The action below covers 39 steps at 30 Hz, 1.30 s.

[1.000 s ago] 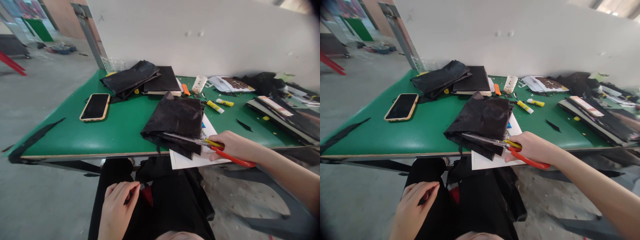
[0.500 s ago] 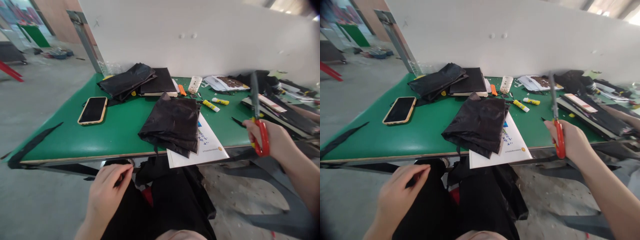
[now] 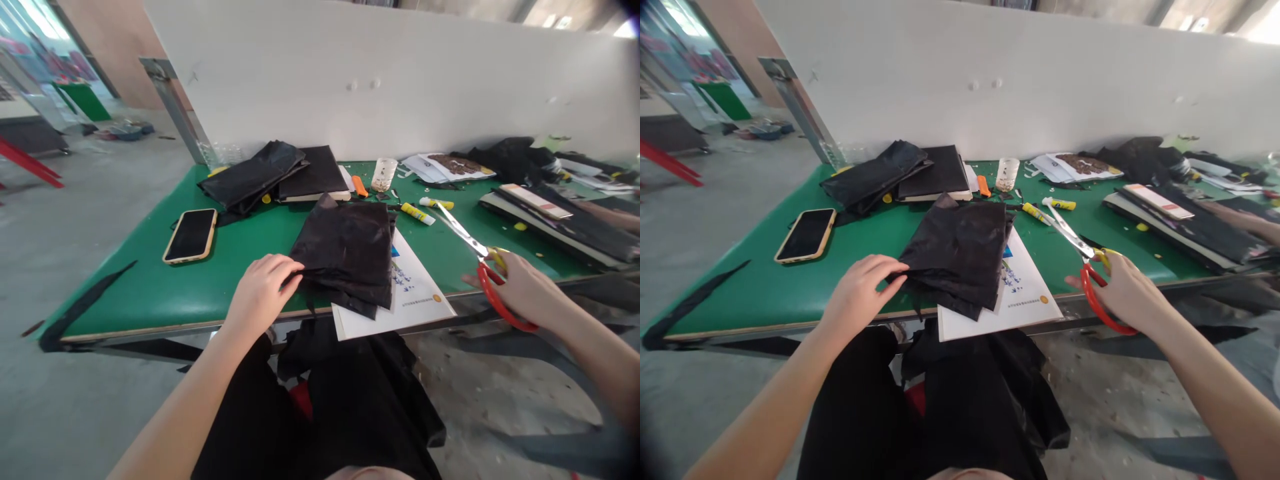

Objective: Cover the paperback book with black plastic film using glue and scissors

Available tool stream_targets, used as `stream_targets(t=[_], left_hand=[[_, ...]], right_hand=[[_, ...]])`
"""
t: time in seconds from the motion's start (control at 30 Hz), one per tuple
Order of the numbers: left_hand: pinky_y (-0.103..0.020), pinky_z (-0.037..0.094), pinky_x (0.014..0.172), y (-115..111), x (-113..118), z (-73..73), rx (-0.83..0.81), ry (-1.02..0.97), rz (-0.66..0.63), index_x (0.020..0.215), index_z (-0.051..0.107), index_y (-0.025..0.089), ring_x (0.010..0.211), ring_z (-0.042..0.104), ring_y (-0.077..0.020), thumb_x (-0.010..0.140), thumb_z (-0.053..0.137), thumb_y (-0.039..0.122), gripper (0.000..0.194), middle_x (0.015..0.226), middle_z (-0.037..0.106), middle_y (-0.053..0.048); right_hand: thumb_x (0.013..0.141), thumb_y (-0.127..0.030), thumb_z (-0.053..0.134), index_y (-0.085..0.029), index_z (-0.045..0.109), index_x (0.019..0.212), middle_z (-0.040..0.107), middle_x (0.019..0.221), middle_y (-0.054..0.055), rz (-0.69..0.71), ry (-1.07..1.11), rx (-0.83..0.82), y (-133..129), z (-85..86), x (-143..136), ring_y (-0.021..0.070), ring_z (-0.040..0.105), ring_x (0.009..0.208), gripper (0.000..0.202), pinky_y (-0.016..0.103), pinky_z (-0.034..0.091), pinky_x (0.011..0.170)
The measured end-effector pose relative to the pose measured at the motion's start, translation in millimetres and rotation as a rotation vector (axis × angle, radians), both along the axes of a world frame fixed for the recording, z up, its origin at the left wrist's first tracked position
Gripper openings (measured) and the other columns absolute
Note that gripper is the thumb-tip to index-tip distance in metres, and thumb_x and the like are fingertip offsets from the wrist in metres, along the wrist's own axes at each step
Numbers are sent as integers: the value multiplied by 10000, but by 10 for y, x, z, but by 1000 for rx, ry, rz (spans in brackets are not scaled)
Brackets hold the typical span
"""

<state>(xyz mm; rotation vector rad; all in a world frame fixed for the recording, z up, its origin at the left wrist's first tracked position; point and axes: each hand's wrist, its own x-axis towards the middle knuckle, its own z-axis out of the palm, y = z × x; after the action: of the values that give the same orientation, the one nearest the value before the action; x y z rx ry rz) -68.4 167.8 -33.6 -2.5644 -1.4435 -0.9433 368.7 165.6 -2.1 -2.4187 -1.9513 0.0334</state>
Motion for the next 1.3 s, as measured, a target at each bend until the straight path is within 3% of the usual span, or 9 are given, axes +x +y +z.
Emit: stream_targets(t=[0.13, 0.37, 0.5, 0.73, 0.9, 1.17, 1.3], left_hand=[[-366, 407, 858, 80, 54, -26, -27, 92, -94, 974, 597, 197, 969, 540, -193, 858, 546, 194, 126, 1025, 589, -44], [-374, 356, 917, 160, 136, -11, -8, 116, -152, 822, 604, 191, 976, 523, -170, 849, 561, 177, 53, 1028, 573, -22], [-349, 364, 895, 180, 178, 56, -44, 45, -142, 801, 591, 189, 947, 532, -152, 847, 556, 165, 63, 980, 585, -4], [-332, 386, 857, 155, 259, 195, -65, -70, -140, 826, 576, 192, 904, 555, -149, 818, 573, 134, 59, 945, 612, 3], [-340, 384, 870, 78, 256, 247, 6, -34, -144, 824, 576, 189, 885, 564, -147, 826, 566, 140, 51, 925, 623, 0], [-402, 317, 993, -152, 175, 74, 141, 202, -200, 858, 588, 175, 838, 585, -115, 886, 475, 127, 126, 886, 644, 7], [-403, 344, 981, -201, 122, -55, 156, 200, -211, 958, 595, 181, 881, 590, -127, 872, 499, 118, 144, 920, 655, -3]], right_hand=[[763, -639, 400, -186, 463, 957, 571, 900, 161, 3, -52, -140, 53, 57, -63, 294, 540, 764, 497, 356, 367, 642], [723, -735, 343, -145, 503, 888, 573, 936, 196, -91, -200, -193, 226, -20, -82, 322, 565, 779, 633, 378, 366, 609], [780, -696, 267, -134, 531, 844, 571, 926, 209, -12, -137, -281, 307, 26, -81, 332, 568, 778, 624, 382, 369, 586], [693, -611, 522, -153, 593, 771, 583, 823, 155, -184, -144, -335, 560, 9, -162, 328, 580, 766, 470, 415, 403, 617], [684, -652, 525, -133, 622, 785, 573, 759, 165, -197, -105, -309, 613, -32, -191, 329, 576, 766, 537, 402, 395, 609], [709, -685, 454, -124, 637, 701, 558, 708, 182, -174, -59, -252, 580, -32, -217, 297, 552, 715, 590, 407, 352, 568], [680, -704, 470, -136, 637, 695, 561, 726, 176, -142, -52, -241, 557, -23, -238, 302, 544, 725, 592, 422, 342, 566]])
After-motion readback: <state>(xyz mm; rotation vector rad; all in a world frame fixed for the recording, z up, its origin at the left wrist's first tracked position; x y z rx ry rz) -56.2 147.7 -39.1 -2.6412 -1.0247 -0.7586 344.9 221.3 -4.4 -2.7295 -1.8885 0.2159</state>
